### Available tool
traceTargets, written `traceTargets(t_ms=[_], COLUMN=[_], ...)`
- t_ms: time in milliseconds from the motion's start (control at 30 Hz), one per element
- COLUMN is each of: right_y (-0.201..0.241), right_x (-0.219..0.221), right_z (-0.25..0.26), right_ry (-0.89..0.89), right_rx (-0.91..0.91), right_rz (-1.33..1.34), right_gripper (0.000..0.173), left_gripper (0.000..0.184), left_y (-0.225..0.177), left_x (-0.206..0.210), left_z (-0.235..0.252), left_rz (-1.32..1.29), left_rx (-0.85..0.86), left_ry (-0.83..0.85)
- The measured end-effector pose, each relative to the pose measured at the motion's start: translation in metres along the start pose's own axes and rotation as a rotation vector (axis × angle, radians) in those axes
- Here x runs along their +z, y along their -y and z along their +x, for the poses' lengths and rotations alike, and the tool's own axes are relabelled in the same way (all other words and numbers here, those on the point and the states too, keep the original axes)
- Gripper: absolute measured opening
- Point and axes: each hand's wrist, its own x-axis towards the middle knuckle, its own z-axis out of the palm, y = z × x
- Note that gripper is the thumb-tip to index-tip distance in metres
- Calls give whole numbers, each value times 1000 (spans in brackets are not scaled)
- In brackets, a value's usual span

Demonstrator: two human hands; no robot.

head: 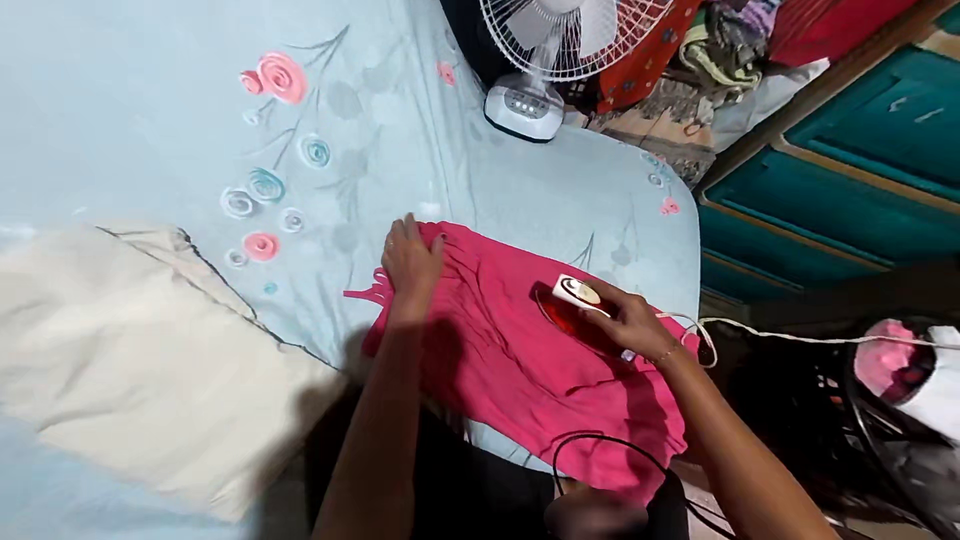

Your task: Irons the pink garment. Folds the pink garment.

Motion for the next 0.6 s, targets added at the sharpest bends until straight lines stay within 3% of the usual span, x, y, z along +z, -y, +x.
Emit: traceTargets(t_ms=[67,133,200,367,500,600], right_y=[-7,-5,3,43,81,101], right_x=[0,2,5,27,58,67], right_z=[-8,-3,9,59,123,153], right_ry=[-11,0,14,17,-7,27], right_rx=[-69,-129,-164,-150,-160,-113], right_rz=[-8,-30,-39,-48,-50,-45], right_gripper=[53,52,51,47,43,45], left_gripper=[55,39,34,34,32,41], left_y=[1,4,12,13,12,20], left_x=[0,3,-4,-46,-34,-25], left_z=[28,37,33,39,34,15], left_rz=[-7,12,-67,-207,-209,-221], left_rx=[-151,-133,-54,-92,-79,-59], left_ry=[103,226,168,20,-8,-62])
